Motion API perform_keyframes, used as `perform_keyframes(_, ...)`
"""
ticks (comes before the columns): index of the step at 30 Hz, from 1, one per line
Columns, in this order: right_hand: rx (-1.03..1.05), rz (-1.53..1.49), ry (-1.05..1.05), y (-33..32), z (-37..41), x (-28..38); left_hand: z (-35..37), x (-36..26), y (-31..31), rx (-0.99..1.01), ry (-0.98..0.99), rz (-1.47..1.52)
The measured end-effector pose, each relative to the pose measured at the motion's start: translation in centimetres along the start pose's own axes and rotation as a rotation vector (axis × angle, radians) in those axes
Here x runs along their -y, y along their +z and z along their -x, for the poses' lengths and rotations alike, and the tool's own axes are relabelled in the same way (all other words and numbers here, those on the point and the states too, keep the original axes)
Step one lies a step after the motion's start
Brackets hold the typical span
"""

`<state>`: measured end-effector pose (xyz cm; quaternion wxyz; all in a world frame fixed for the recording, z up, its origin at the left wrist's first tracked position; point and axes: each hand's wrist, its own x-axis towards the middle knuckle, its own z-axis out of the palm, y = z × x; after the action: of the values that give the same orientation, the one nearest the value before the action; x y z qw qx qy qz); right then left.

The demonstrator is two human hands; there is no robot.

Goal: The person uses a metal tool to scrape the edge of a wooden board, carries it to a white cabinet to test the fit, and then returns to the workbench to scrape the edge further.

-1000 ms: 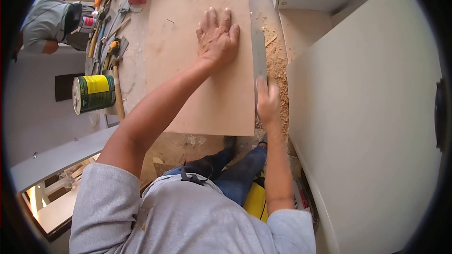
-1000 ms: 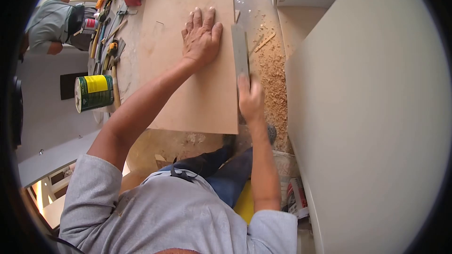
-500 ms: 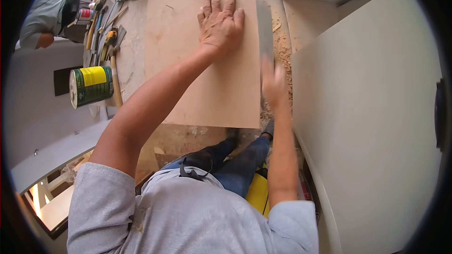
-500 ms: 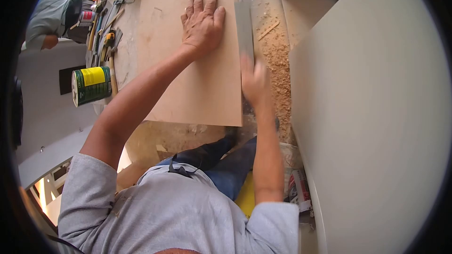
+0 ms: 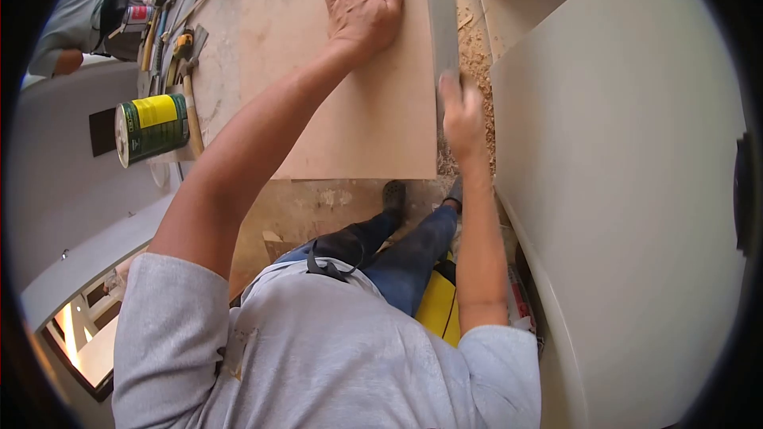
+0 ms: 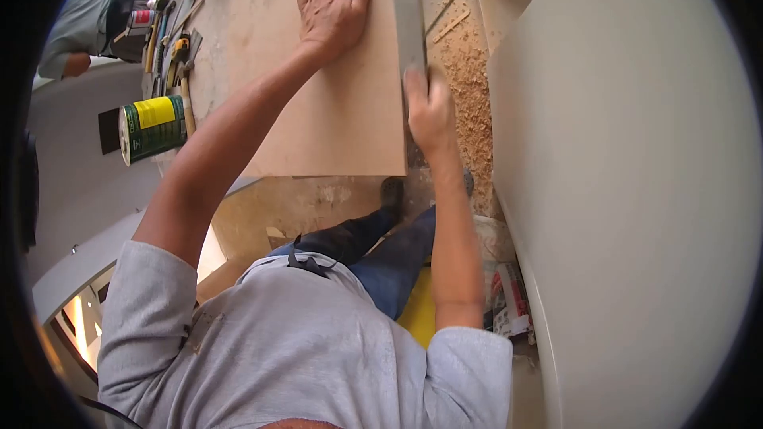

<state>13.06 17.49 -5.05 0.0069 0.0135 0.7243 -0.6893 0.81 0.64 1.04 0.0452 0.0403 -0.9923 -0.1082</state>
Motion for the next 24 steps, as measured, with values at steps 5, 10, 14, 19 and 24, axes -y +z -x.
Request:
perform_keyframes(5, 0.043, 0.073, 0.073, 1.6, -11.4, 3.3, -0.1, -0.2, -0.1, -0.038, 0.005, -0.003)
perform_keyframes(10, -0.014, 0.064, -0.051, 2.0, -10.1, 0.6, -0.7, 0.0, 0.3, -0.032, 0.009, -0.022)
perform_keyframes(14, 0.059, 0.078, 0.112, -1.1, 5.9, 1.5, 0.0, 0.0, 0.3, -0.031, 0.013, -0.038)
perform_keyframes(19, 0.064, -0.22, 0.233, -2.3, 13.3, 1.7, 0.2, 0.2, 0.2, -0.047, 0.061, -0.035)
perform_keyframes(24, 0.03, -0.114, 0.304, -3.2, 8.1, 1.8, 0.0, 0.1, 0.0, -0.078, 0.074, -0.007)
